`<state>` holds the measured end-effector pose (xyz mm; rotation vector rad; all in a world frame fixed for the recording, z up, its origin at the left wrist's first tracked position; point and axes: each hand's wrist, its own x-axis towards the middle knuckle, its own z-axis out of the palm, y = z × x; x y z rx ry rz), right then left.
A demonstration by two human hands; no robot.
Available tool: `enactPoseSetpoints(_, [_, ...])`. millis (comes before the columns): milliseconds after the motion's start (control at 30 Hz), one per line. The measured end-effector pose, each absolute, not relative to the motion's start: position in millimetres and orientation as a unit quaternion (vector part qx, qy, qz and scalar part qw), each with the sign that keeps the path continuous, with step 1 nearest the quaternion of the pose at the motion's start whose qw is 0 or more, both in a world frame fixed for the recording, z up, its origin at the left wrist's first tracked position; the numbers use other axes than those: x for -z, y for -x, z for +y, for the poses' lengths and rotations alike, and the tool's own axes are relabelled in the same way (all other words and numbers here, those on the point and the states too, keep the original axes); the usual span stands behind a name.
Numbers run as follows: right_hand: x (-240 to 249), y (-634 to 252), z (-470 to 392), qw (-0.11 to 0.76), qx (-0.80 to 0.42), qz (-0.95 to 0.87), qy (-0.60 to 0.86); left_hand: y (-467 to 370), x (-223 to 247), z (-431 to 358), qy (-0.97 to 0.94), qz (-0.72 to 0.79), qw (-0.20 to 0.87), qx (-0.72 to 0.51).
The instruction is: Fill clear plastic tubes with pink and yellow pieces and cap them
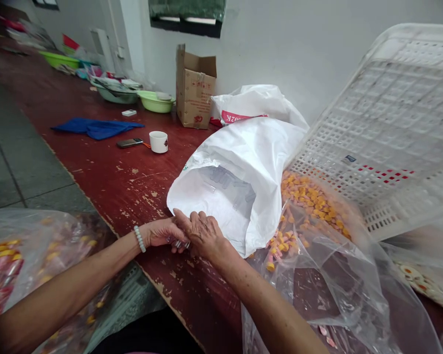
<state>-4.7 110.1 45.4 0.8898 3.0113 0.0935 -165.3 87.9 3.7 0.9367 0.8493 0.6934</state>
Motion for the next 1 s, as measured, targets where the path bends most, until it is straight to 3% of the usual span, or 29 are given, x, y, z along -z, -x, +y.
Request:
enactPoseSetpoints(133, [-55.7, 9.5, 149.7, -0.002, 0.161, 0.958, -0.236, 161.1, -2.2, 87.0, -0.367, 0.385, 0.732, -0.426])
enactPoseSetpoints(233, [-54.1, 17.3, 199.9, -0.027, 0.279, 0.912, -0.298, 165.2, -4.2, 89.7, -0.284, 0.366, 0.720, -0.516])
enactPoseSetpoints(400, [-21.3, 44.9, 257.2, -0.101, 0.149, 0.861, -0.475, 179.1, -1.4, 97.6, -0.220, 0.389, 0.676, -0.586])
enactPoseSetpoints(533, [-4.9, 55.4, 269.5, -0.121, 0.147, 0.833, -0.520, 182.0, 3.7, 99.7, -0.219, 0.394, 0.671, -0.589])
enactPoseSetpoints(733, [-20.0, 46.5, 231.7, -0.175, 0.213, 0.806, -0.524, 176.0, 5.4, 97.9, -0.227, 0.391, 0.652, -0.609])
enactPoseSetpoints(900, [-24.6, 25.4, 152.5, -0.339, 0.492, 0.689, -0.410, 158.4, 4.4, 95.6, -0.326, 0.428, 0.541, -0.646])
enactPoseSetpoints(1000, [-20.4, 9.6, 120.7, -0.398, 0.508, 0.655, -0.394, 144.0, 1.7, 91.6, -0.395, 0.470, 0.475, -0.630])
